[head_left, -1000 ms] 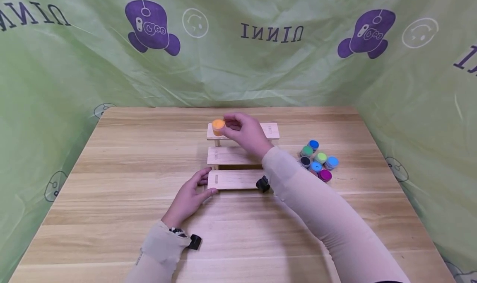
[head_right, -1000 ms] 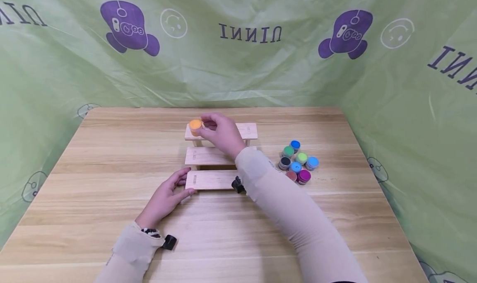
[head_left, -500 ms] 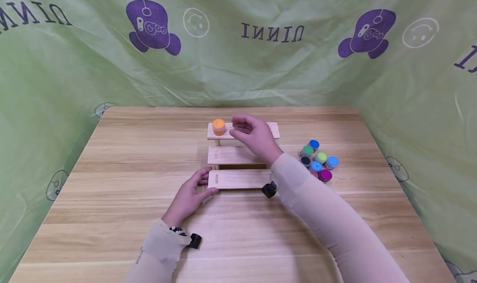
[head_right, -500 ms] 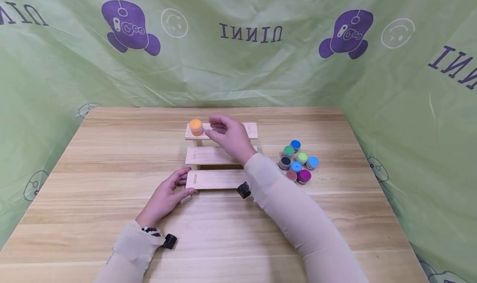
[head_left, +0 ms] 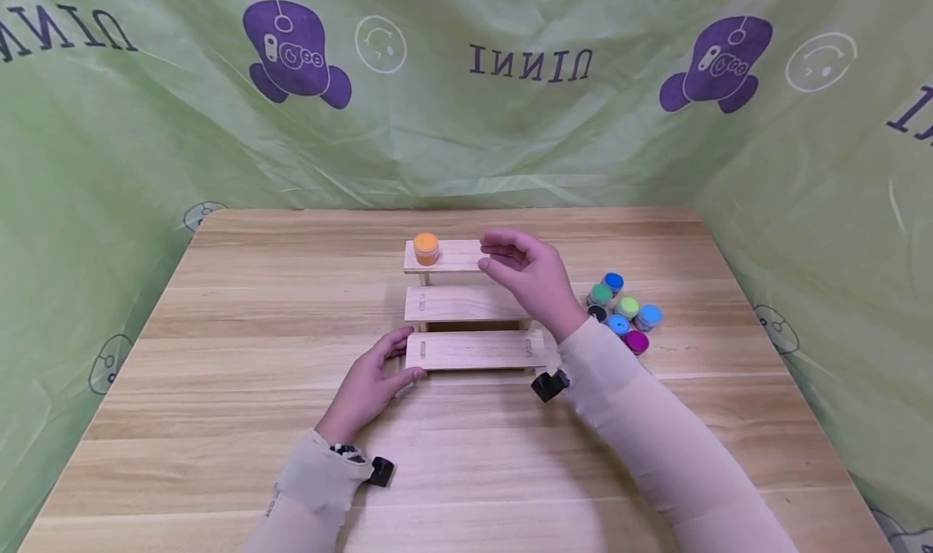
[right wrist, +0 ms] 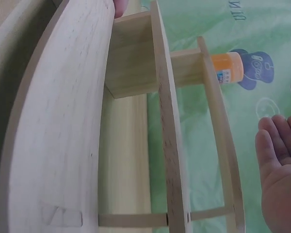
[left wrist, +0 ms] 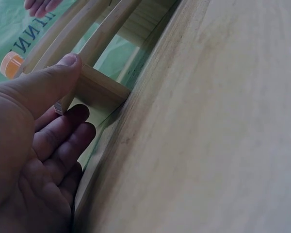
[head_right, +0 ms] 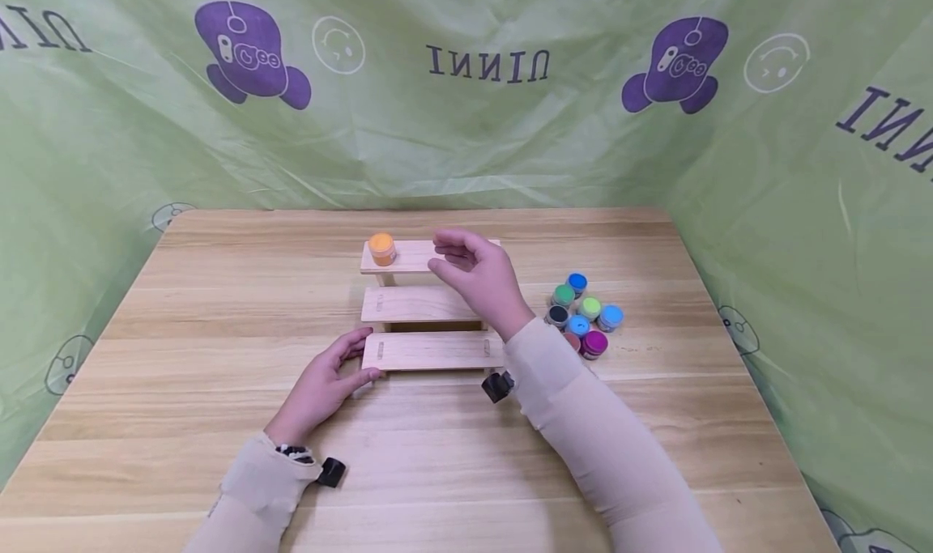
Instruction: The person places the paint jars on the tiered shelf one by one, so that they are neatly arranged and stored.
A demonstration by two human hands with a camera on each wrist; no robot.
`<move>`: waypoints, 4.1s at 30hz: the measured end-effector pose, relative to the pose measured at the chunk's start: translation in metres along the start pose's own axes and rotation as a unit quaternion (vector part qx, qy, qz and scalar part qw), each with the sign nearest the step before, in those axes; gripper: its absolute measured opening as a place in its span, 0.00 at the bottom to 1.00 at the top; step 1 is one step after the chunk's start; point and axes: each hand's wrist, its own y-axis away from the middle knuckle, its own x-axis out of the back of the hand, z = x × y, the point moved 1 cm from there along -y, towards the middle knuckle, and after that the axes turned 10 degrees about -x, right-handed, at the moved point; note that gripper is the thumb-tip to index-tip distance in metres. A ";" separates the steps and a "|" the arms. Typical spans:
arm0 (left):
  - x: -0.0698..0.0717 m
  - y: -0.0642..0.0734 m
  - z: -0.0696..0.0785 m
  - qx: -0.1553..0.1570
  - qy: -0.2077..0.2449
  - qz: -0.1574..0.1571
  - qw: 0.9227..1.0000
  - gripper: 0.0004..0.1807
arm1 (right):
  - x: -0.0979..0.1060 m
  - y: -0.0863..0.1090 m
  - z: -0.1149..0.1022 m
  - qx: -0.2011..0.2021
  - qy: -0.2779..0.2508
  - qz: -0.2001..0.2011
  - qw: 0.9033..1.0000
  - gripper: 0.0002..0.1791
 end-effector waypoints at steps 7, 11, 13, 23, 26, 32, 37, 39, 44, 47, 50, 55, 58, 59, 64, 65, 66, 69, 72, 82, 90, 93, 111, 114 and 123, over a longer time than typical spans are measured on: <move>0.000 0.001 -0.001 -0.012 -0.023 0.003 1.000 0.38 | 0.011 0.013 0.003 -0.002 -0.017 0.011 1.000 0.21; 0.001 0.001 -0.003 -0.016 -0.035 0.007 0.999 0.39 | 0.017 0.018 0.005 0.000 -0.024 0.016 1.000 0.21; 0.001 0.001 -0.003 -0.013 -0.029 0.008 0.999 0.40 | 0.020 0.020 0.006 0.004 -0.029 0.017 0.999 0.21; 0.000 0.001 -0.004 -0.006 0.007 0.007 1.000 0.40 | 0.035 0.032 0.012 0.016 -0.048 0.044 0.998 0.21; -0.001 0.001 -0.004 -0.010 0.008 0.007 1.000 0.40 | 0.041 0.037 0.012 0.020 -0.051 0.058 0.997 0.21; 0.000 0.000 -0.005 -0.015 0.011 0.010 1.000 0.40 | 0.054 0.046 0.013 0.016 -0.067 0.079 0.995 0.21; -0.001 -0.001 -0.005 -0.018 0.014 0.009 1.000 0.40 | 0.065 0.050 0.015 0.025 -0.087 0.099 0.991 0.19; -0.001 -0.002 -0.005 -0.016 0.014 0.008 1.000 0.40 | 0.069 0.052 0.016 0.023 -0.096 0.108 0.989 0.19; -0.002 -0.002 -0.005 -0.010 0.014 0.007 1.000 0.40 | 0.080 0.058 0.020 0.018 -0.109 0.132 0.985 0.19; -0.002 -0.002 -0.005 -0.012 0.016 0.007 1.000 0.40 | 0.086 0.060 0.024 0.016 -0.111 0.146 0.983 0.19; -0.002 -0.003 -0.005 -0.013 0.015 0.007 1.000 0.40 | 0.093 0.063 0.029 0.007 -0.114 0.160 0.981 0.19; -0.002 -0.002 -0.004 -0.009 0.011 0.008 1.000 0.39 | 0.104 0.066 0.034 -0.004 -0.116 0.183 0.976 0.18; -0.003 -0.002 -0.004 -0.005 0.011 0.007 1.000 0.39 | 0.111 0.067 0.036 -0.003 -0.120 0.190 0.974 0.17; -0.003 -0.002 -0.004 -0.005 0.011 0.006 1.000 0.39 | 0.113 0.068 0.036 -0.004 -0.117 0.193 0.974 0.17; -0.003 -0.002 -0.003 0.000 0.011 0.004 1.000 0.40 | 0.125 0.071 0.038 -0.011 -0.104 0.199 0.974 0.17; -0.002 -0.002 -0.003 0.002 0.010 0.005 1.000 0.40 | 0.127 0.071 0.038 -0.013 -0.101 0.198 0.975 0.17; -0.002 -0.002 -0.002 0.003 0.010 0.006 1.000 0.40 | 0.129 0.072 0.039 -0.016 -0.098 0.197 0.975 0.18; -0.002 -0.002 -0.003 0.002 0.008 0.007 1.000 0.39 | 0.135 0.073 0.040 -0.028 -0.078 0.197 0.977 0.18; -0.002 -0.002 -0.003 -0.001 0.011 0.006 1.000 0.39 | 0.141 0.075 0.041 -0.037 -0.069 0.204 0.976 0.18; -0.002 -0.002 -0.003 -0.001 0.011 0.006 1.000 0.39 | 0.154 0.078 0.046 -0.076 -0.048 0.215 0.972 0.20; -0.001 -0.002 -0.006 -0.004 0.012 0.011 1.000 0.40 | 0.170 0.075 0.064 -0.101 -0.044 0.244 0.964 0.22; -0.002 -0.003 -0.008 -0.004 0.021 0.009 1.000 0.40 | 0.176 0.073 0.074 -0.119 -0.050 0.265 0.956 0.21; -0.003 -0.001 -0.004 0.001 0.011 0.006 1.000 0.39 | 0.196 0.086 0.116 -0.203 -0.010 0.219 0.954 0.31; -0.002 -0.001 -0.003 0.002 0.009 0.006 1.000 0.40 | 0.196 0.087 0.125 -0.188 -0.126 0.199 0.953 0.31; -0.002 0.000 -0.007 0.007 0.014 0.005 1.000 0.39 | 0.195 0.088 0.143 -0.128 -0.160 0.178 0.962 0.28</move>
